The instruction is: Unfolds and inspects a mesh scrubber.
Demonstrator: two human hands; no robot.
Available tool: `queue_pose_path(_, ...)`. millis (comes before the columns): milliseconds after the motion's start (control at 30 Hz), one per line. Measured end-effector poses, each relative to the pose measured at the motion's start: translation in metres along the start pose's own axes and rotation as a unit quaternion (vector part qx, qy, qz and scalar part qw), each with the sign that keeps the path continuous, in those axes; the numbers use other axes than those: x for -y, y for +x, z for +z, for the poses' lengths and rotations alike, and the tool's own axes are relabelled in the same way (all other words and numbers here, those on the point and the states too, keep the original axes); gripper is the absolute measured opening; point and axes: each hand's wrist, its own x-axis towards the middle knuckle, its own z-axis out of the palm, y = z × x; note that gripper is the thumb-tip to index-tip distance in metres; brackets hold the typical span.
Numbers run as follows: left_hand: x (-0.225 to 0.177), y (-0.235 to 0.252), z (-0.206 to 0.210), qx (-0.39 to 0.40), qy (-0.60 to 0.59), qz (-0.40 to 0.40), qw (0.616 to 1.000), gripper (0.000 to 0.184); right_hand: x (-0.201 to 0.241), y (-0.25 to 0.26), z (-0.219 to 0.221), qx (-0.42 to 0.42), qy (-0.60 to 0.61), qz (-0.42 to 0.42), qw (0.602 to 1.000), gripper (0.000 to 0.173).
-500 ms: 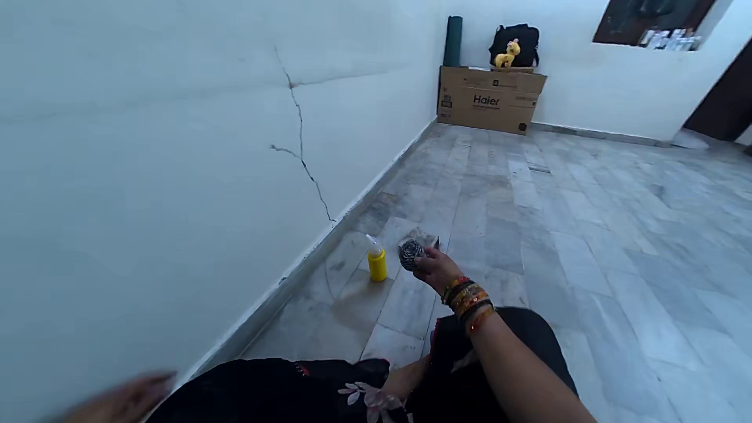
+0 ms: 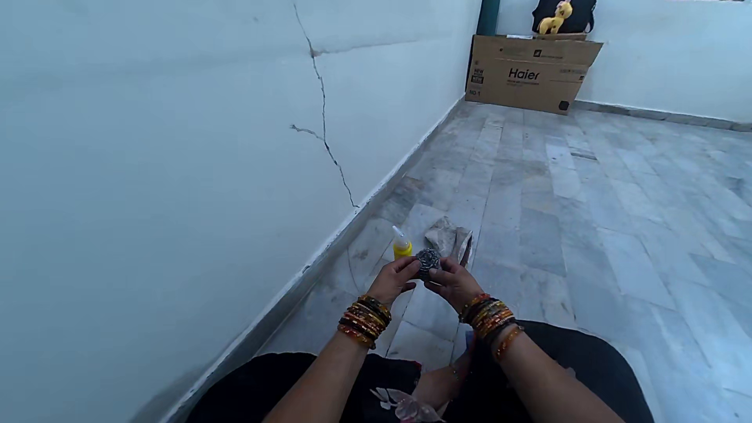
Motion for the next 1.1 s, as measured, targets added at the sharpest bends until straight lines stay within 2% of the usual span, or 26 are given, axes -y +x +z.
queue_pose_path(100,0.008,0.009,-0.013,-0.058,-0.029,-0.010,0.998,0.025,-0.017,0.014,0.016,-0.010,-0.009,0.024,1.000,0.030)
queue_pose_path(200,0.015,0.018,-0.029,-0.116,-0.006,0.007,0.993,0.020,-0.035,0.023,0.025,0.008,-0.070,0.033,0.997,0.029)
queue_pose_path(367,0.021,0.038,-0.060,-0.209,0.071,-0.012,0.975,0.028,-0.053,0.022,0.024,0.023,-0.118,0.048,0.992,0.020)
queue_pose_path(533,0.029,0.052,-0.090,-0.311,0.015,-0.045,0.949,0.030,-0.066,0.007,0.024,0.074,-0.167,0.065,0.981,0.015)
queue_pose_path(867,0.041,0.052,-0.118,-0.402,-0.003,-0.059,0.914,0.031,-0.081,-0.019,0.020,0.115,-0.237,0.110,0.958,0.016)
queue_pose_path(1100,0.042,0.048,-0.138,-0.449,0.112,-0.095,0.881,0.037,-0.082,-0.024,0.014,0.137,-0.269,0.113,0.947,0.016)
